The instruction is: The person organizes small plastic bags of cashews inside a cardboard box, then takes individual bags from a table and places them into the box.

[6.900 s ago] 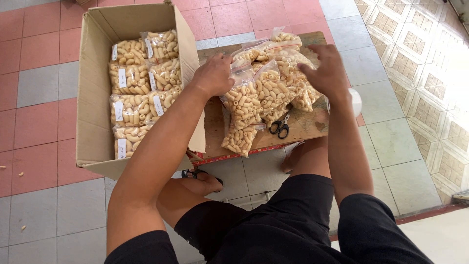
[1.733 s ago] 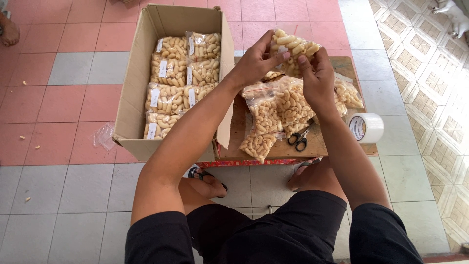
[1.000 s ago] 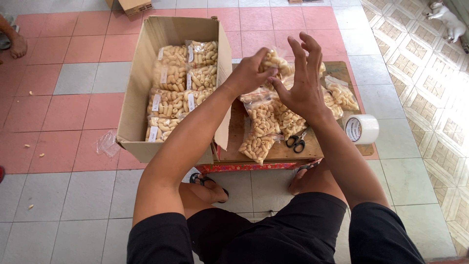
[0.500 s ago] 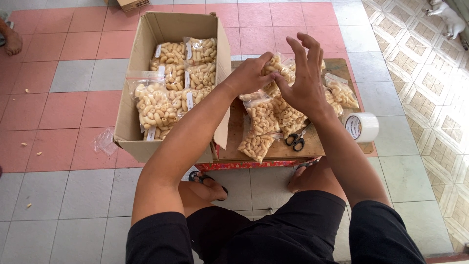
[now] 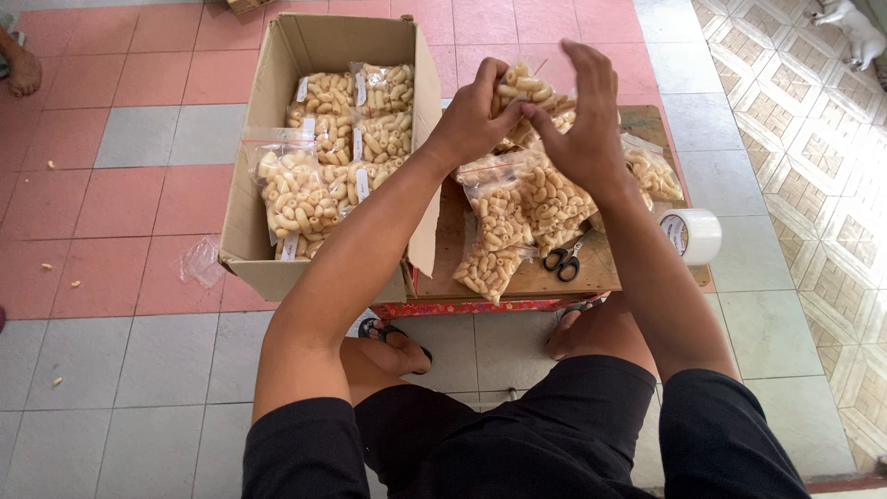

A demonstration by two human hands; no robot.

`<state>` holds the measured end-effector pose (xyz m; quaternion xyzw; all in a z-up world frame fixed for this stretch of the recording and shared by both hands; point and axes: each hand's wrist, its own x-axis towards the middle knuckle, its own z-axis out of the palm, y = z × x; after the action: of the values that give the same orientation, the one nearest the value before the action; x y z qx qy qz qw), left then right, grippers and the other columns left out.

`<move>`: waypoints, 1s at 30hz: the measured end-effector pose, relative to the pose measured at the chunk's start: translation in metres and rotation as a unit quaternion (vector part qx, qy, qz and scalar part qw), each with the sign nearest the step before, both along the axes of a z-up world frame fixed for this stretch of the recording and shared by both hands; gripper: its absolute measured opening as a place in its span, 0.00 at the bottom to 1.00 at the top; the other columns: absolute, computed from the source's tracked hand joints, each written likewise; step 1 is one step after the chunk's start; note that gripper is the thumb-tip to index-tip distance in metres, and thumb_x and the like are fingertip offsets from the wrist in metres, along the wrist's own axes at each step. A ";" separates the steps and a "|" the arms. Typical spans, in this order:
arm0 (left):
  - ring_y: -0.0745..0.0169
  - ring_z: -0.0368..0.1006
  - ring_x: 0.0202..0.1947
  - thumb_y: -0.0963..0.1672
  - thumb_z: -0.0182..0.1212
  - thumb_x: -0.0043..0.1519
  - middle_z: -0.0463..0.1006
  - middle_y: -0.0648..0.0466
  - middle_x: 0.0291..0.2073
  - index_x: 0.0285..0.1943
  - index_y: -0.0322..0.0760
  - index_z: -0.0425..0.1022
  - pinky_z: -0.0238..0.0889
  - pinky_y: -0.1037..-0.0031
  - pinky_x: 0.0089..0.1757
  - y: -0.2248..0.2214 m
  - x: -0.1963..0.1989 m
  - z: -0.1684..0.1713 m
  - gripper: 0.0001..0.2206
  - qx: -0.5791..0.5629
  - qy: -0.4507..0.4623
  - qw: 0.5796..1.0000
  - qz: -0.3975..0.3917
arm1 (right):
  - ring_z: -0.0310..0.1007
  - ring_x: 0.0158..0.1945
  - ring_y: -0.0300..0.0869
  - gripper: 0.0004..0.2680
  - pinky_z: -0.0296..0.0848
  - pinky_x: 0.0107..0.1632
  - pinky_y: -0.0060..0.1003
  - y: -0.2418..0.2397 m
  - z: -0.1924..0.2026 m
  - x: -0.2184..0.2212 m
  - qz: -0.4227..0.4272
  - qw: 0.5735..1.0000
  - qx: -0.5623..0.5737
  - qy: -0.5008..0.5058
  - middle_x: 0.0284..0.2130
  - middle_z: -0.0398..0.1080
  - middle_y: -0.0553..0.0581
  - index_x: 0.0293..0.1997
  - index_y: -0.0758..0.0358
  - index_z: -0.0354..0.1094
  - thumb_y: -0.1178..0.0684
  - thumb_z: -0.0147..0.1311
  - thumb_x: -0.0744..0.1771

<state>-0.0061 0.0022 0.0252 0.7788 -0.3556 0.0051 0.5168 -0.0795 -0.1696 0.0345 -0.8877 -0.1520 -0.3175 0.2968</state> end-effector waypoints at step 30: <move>0.41 0.56 0.66 0.52 0.57 0.59 0.69 0.39 0.60 0.64 0.33 0.65 0.32 0.37 0.62 0.236 0.000 -0.011 0.28 0.604 -0.239 0.702 0.293 | 0.53 0.29 0.50 0.14 0.48 0.33 0.47 0.104 0.035 0.112 0.117 0.989 -0.087 0.005 0.25 0.56 0.59 0.30 0.64 0.52 0.58 0.56 0.72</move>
<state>-0.0059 0.2382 0.0144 0.9616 -0.1477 0.1261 -0.1942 0.0325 -0.0659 0.0694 -0.8878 -0.2806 -0.2614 0.2546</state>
